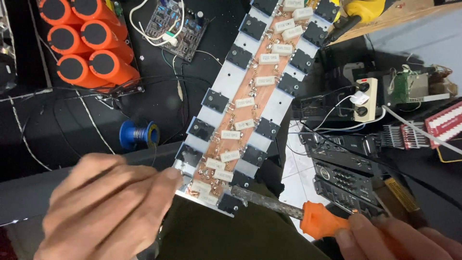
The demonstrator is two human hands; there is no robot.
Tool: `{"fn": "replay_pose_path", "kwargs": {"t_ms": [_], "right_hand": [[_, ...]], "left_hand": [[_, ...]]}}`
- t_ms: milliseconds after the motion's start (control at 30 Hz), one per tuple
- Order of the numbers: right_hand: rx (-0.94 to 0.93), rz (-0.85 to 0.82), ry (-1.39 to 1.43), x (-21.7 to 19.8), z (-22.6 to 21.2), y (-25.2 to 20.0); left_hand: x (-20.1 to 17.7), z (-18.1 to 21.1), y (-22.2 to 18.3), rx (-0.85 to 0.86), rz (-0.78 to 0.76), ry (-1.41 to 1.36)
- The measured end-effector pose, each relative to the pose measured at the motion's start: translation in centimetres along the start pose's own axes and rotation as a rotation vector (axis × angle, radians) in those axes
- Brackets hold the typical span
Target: Soldering electronic components onto a circuit board and preparing wire connections using pliers.
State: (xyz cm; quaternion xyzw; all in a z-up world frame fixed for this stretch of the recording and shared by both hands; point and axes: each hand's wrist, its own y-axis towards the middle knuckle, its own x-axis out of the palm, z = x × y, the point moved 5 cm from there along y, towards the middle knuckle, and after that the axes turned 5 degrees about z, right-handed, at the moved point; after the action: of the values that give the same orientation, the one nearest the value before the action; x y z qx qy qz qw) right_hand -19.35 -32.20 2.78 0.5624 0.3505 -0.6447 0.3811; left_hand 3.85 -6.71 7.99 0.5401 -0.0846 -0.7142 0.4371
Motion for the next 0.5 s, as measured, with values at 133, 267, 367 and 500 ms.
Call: {"fn": "replay_pose_path", "kwargs": {"t_ms": [133, 267, 367, 500], "right_hand": [[-0.212, 0.147, 0.043, -0.7, -0.6, 0.8], [-0.361, 0.224, 0.226, -2.6, -3.6, 3.7], [-0.353, 0.353, 0.444, -2.6, -5.3, 6.7], [-0.011, 0.264, 0.615, -2.8, -7.2, 8.4]], "left_hand": [[0.1, -1.2, -1.9, -0.187, -0.026, 0.042], [0.5, -1.6, -6.6, -0.329, 0.137, -0.029], [1.2, -1.6, -9.8, -0.504, 0.262, -0.102], [1.7, -0.3, -9.8, -0.517, 0.341, -0.015]]}}
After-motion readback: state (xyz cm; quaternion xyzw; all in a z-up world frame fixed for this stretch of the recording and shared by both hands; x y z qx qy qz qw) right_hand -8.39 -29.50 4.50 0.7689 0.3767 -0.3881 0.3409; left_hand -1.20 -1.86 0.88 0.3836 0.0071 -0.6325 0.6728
